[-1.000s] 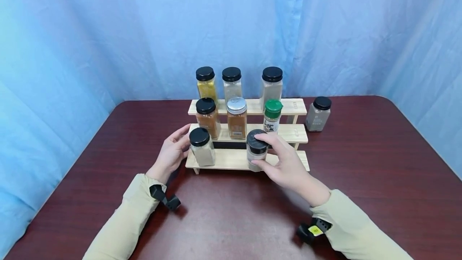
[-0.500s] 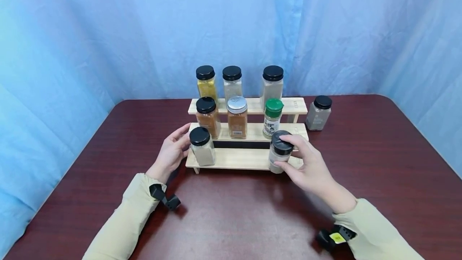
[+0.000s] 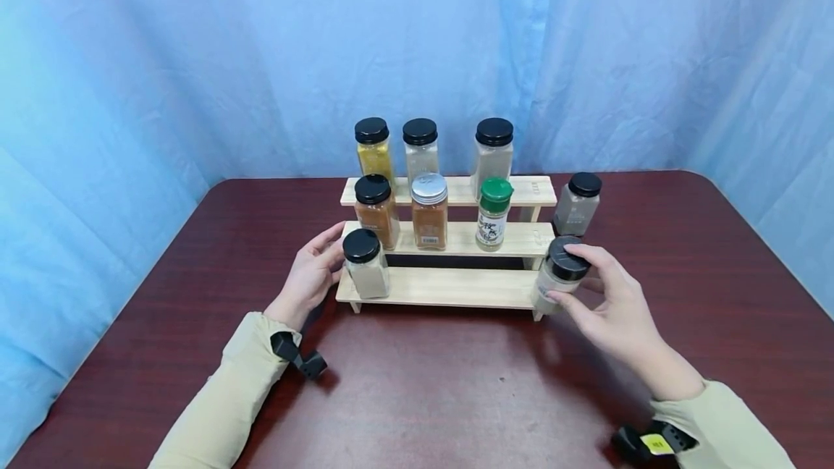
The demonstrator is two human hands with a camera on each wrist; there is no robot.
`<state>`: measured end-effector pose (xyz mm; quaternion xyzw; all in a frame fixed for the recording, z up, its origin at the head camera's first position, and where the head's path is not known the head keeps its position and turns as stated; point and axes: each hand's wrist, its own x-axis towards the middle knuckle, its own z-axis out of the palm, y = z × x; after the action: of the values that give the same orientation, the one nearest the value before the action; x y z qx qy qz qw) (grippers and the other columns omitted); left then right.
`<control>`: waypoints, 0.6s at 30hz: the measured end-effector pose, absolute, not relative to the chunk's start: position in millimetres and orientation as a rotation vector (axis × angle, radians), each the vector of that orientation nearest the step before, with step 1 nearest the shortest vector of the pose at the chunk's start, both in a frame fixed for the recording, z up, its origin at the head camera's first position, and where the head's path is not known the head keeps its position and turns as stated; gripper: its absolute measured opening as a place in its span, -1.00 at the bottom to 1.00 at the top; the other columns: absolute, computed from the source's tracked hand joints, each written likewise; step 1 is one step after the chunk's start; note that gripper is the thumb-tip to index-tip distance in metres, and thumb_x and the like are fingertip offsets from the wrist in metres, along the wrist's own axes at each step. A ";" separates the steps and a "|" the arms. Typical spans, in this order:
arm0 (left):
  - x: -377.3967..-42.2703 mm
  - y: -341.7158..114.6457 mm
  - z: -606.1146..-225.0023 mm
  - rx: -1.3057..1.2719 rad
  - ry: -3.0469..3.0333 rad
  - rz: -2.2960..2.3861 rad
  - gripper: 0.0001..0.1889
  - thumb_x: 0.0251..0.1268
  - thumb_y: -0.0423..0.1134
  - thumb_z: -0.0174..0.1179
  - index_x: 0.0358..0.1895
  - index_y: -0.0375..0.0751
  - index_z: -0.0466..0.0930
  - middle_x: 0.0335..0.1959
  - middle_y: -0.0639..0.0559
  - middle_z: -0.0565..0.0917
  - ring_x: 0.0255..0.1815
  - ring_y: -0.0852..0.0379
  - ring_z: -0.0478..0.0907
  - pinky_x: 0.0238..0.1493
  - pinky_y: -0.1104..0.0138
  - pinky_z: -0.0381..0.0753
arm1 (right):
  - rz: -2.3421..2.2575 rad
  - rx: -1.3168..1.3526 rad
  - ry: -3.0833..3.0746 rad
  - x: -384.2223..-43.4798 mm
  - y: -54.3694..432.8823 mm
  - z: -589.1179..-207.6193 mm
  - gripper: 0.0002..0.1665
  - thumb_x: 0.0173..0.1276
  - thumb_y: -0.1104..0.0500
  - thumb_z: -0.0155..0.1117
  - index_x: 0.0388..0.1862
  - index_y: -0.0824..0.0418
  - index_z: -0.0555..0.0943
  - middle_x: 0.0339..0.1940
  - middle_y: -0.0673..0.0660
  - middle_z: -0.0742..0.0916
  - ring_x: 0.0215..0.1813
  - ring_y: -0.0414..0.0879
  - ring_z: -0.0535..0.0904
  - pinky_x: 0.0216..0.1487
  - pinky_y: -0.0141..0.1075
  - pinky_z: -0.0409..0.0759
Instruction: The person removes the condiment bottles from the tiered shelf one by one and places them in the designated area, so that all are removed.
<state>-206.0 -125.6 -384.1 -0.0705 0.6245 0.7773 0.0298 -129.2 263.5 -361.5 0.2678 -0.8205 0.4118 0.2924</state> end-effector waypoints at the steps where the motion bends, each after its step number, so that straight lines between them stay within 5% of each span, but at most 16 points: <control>1: -205.8 -125.6 -384.0 -0.219 1.927 2.396 -0.53 0.42 -0.33 0.03 0.37 -0.20 0.32 -0.46 0.20 0.49 -0.46 0.27 0.46 -0.51 0.52 0.38 | 1.091 0.700 -2.192 -128.4 267.0 -361.8 -0.19 0.17 -0.03 0.30 0.21 0.49 0.31 0.04 -0.34 0.51 -0.12 -0.64 0.50 -0.34 -0.70 0.49; 8: -205.3 -125.6 -383.4 -0.226 1.920 2.404 -0.53 0.42 -0.32 0.04 0.37 -0.17 0.32 -0.46 0.20 0.51 -0.45 0.28 0.46 -0.49 0.53 0.40 | 1.054 0.609 -2.204 -127.2 287.1 -361.0 -0.22 0.19 0.06 0.33 0.22 0.52 0.29 0.07 -0.36 0.48 -0.04 -0.63 0.46 -0.19 -0.75 0.42; 12: -205.4 -126.2 -382.7 -0.232 1.921 2.400 -0.54 0.41 -0.31 0.05 0.36 -0.14 0.34 -0.44 0.20 0.52 -0.44 0.29 0.47 -0.46 0.52 0.43 | 1.061 0.569 -2.207 -131.2 295.0 -361.6 -0.28 0.13 0.33 0.36 0.24 0.50 0.29 0.07 -0.35 0.48 -0.06 -0.64 0.47 -0.20 -0.76 0.42; 18: -205.0 -125.5 -382.5 -0.223 1.907 2.402 -0.53 0.41 -0.32 0.04 0.37 -0.16 0.32 -0.44 0.20 0.51 -0.47 0.31 0.46 -0.49 0.53 0.41 | 1.100 0.463 -2.237 -140.9 307.6 -372.5 -0.07 -0.15 0.67 0.34 0.30 0.42 0.29 0.03 -0.38 0.48 -0.09 -0.63 0.47 -0.21 -0.78 0.40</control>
<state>-205.0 -125.5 -382.5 -0.0725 0.6197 0.7808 0.0332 -140.9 307.6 -372.5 0.1741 -0.8422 0.4139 0.2985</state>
